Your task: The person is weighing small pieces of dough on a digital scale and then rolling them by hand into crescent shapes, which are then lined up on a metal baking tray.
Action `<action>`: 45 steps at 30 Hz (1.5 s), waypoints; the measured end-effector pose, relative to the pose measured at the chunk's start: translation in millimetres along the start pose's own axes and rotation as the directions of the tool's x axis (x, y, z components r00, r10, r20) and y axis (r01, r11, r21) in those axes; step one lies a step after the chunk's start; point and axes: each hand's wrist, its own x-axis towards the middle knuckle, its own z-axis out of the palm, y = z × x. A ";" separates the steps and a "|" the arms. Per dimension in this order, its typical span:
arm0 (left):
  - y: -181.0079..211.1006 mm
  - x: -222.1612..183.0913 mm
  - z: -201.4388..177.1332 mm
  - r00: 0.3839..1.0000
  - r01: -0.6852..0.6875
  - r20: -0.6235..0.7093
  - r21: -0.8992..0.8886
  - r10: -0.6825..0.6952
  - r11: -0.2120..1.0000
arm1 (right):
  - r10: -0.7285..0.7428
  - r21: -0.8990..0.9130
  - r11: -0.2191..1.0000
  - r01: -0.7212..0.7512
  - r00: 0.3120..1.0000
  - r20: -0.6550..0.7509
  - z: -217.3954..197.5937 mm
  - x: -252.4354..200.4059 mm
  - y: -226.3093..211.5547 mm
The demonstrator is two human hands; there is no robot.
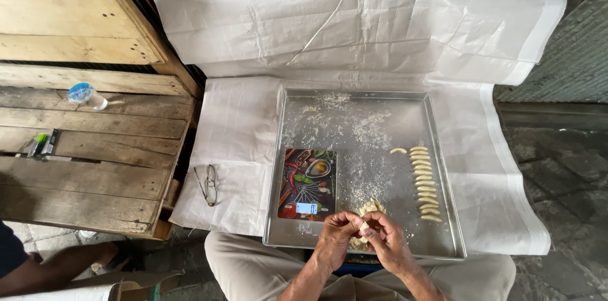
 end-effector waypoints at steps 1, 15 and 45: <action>-1.6 -0.3 0.5 0.999 0.041 -0.008 0.020 -0.041 0.999 | -0.093 -0.061 0.993 0.096 0.994 0.059 -2.4 -0.6 2.4; 5.0 -7.1 38.3 0.998 -0.020 -0.050 0.176 0.029 0.984 | -0.107 0.043 0.991 0.124 0.953 -0.284 -0.9 -4.5 23.6; -14.1 -3.0 8.8 0.999 0.026 -0.021 -0.046 -0.027 0.999 | -0.483 -0.241 0.857 0.456 0.873 -0.064 3.2 12.8 24.7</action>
